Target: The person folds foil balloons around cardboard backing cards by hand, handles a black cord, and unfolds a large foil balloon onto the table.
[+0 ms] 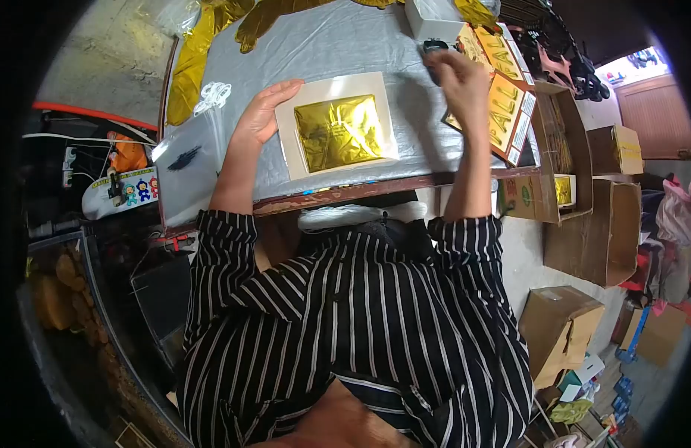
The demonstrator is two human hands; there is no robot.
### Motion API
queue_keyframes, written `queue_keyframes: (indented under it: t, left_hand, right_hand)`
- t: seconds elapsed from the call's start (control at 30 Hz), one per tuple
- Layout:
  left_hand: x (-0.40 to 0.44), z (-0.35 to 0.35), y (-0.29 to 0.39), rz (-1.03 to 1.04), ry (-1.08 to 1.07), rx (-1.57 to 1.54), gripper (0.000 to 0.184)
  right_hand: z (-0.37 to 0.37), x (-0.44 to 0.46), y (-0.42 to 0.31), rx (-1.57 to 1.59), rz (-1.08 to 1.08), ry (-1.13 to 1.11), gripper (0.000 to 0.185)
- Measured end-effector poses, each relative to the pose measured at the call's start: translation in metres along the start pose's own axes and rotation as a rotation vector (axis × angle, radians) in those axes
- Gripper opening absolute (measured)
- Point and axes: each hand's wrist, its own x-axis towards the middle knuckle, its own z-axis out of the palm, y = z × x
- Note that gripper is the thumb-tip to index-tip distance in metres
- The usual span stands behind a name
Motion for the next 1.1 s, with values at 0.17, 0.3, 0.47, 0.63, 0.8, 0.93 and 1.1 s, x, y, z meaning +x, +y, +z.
queue_keyframes:
  t: [0.17, 0.3, 0.47, 0.63, 0.8, 0.93, 1.1]
  left_hand:
    - [0.001, -0.005, -0.004, -0.021, -0.045, -0.071, 0.032]
    - [0.001, -0.011, -0.015, 0.051, 0.110, 0.257, 0.037]
    - [-0.012, -0.011, -0.013, 0.957, 0.446, 1.359, 0.066]
    - [-0.013, 0.001, -0.005, 0.524, 0.463, 1.235, 0.082]
    - [-0.007, -0.012, -0.009, 0.459, 0.445, 1.218, 0.089]
    - [-0.005, -0.016, -0.013, 0.456, 0.434, 1.178, 0.093]
    - [-0.002, 0.012, -0.016, 0.504, 0.626, 1.352, 0.092]
  right_hand:
    - [0.072, 0.029, 0.015, 0.092, 0.182, -0.390, 0.071]
    - [0.102, 0.034, 0.040, -0.039, 0.086, -0.343, 0.054]
    - [0.109, 0.027, 0.037, -0.250, -0.131, -0.197, 0.062]
    - [0.110, 0.028, 0.016, -0.562, -0.024, -0.284, 0.086]
    - [0.114, 0.028, 0.035, -0.542, -0.120, -0.137, 0.097]
    - [0.115, 0.026, 0.036, -0.483, -0.089, -0.139, 0.100]
    - [0.125, 0.011, 0.020, -0.725, -0.215, -0.009, 0.100]
